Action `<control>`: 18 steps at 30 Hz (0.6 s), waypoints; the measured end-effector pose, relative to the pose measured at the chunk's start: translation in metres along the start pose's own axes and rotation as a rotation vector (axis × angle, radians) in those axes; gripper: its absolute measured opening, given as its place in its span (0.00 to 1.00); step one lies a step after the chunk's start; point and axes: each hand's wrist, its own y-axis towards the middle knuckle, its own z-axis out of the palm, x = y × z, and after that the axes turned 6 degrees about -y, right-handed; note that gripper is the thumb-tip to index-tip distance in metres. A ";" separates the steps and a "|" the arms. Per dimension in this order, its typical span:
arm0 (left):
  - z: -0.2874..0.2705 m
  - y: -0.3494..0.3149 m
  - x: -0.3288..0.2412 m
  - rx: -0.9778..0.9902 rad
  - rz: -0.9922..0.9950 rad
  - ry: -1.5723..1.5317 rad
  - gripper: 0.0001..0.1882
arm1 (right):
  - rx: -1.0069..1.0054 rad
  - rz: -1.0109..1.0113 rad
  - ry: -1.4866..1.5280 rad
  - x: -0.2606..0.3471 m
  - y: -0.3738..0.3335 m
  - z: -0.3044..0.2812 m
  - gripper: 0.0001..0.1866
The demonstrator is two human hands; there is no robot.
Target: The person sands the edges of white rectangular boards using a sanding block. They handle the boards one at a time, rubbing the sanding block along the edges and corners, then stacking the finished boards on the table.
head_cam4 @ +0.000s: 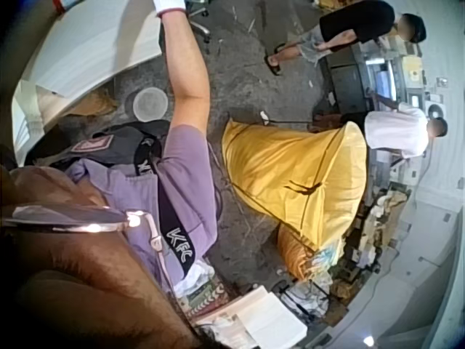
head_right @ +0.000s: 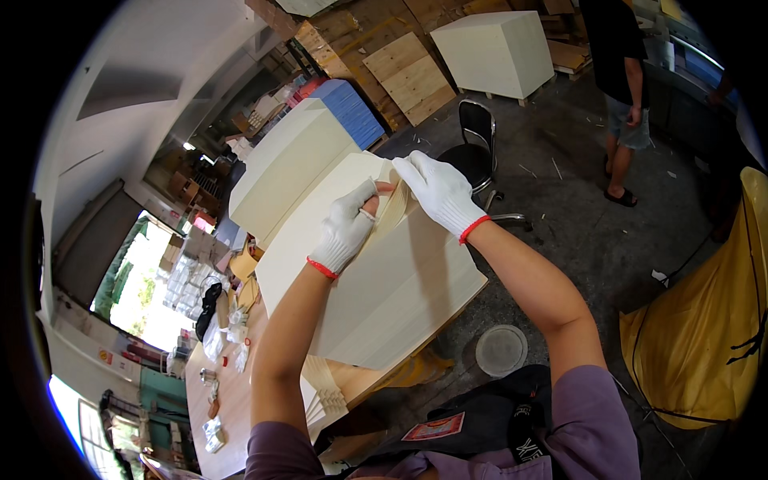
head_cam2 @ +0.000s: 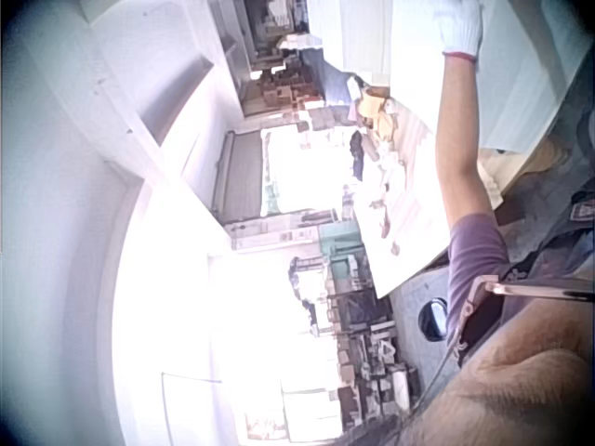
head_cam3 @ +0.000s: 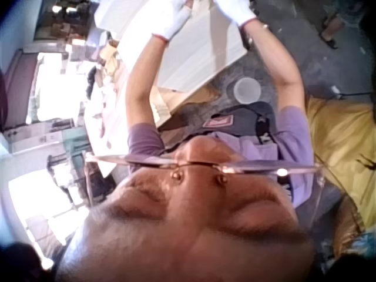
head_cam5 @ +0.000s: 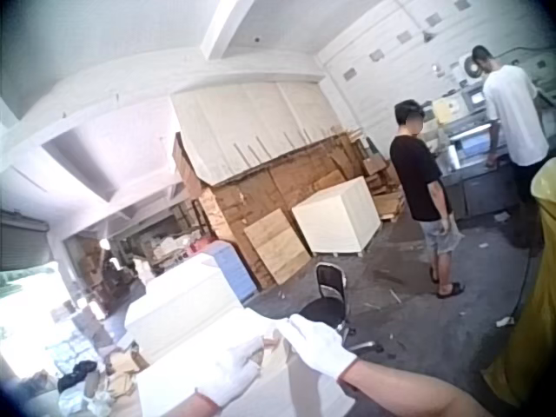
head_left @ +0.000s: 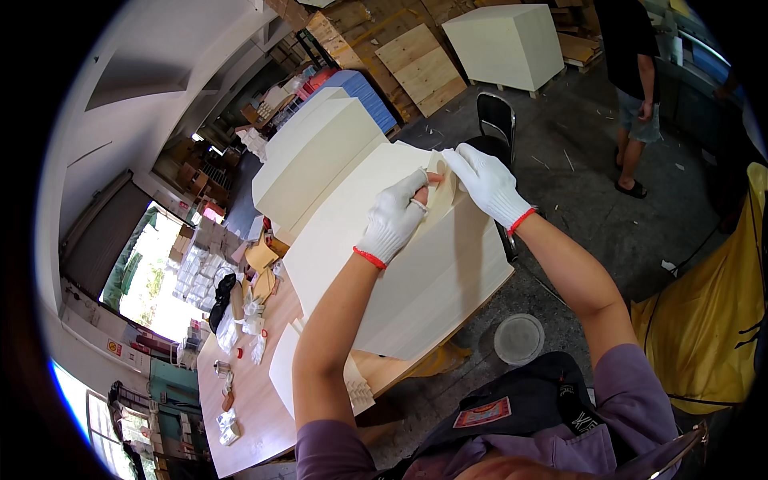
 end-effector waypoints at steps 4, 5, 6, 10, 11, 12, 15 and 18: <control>0.003 -0.002 -0.001 -0.003 -0.017 -0.038 0.18 | -0.017 -0.002 0.002 0.000 -0.001 0.002 0.29; 0.003 -0.002 0.000 -0.010 0.001 -0.041 0.18 | -0.019 -0.004 0.014 0.001 -0.001 0.002 0.29; 0.003 -0.001 -0.002 0.003 -0.026 -0.018 0.19 | -0.023 -0.005 0.023 0.001 -0.002 0.001 0.29; -0.001 0.000 -0.011 0.040 -0.100 0.014 0.20 | -0.030 -0.005 0.016 0.000 -0.003 -0.001 0.29; -0.001 0.000 -0.012 0.046 -0.110 0.007 0.20 | -0.031 -0.004 0.012 -0.001 -0.003 -0.002 0.29; -0.002 -0.001 -0.010 0.030 -0.074 0.009 0.19 | -0.030 -0.004 0.012 0.001 -0.003 -0.002 0.29; 0.000 -0.002 -0.005 -0.034 0.015 -0.026 0.18 | 0.020 0.029 0.047 0.012 -0.006 -0.011 0.30; 0.003 -0.003 -0.005 -0.088 0.055 -0.069 0.18 | 0.026 0.043 0.063 0.010 -0.004 -0.008 0.30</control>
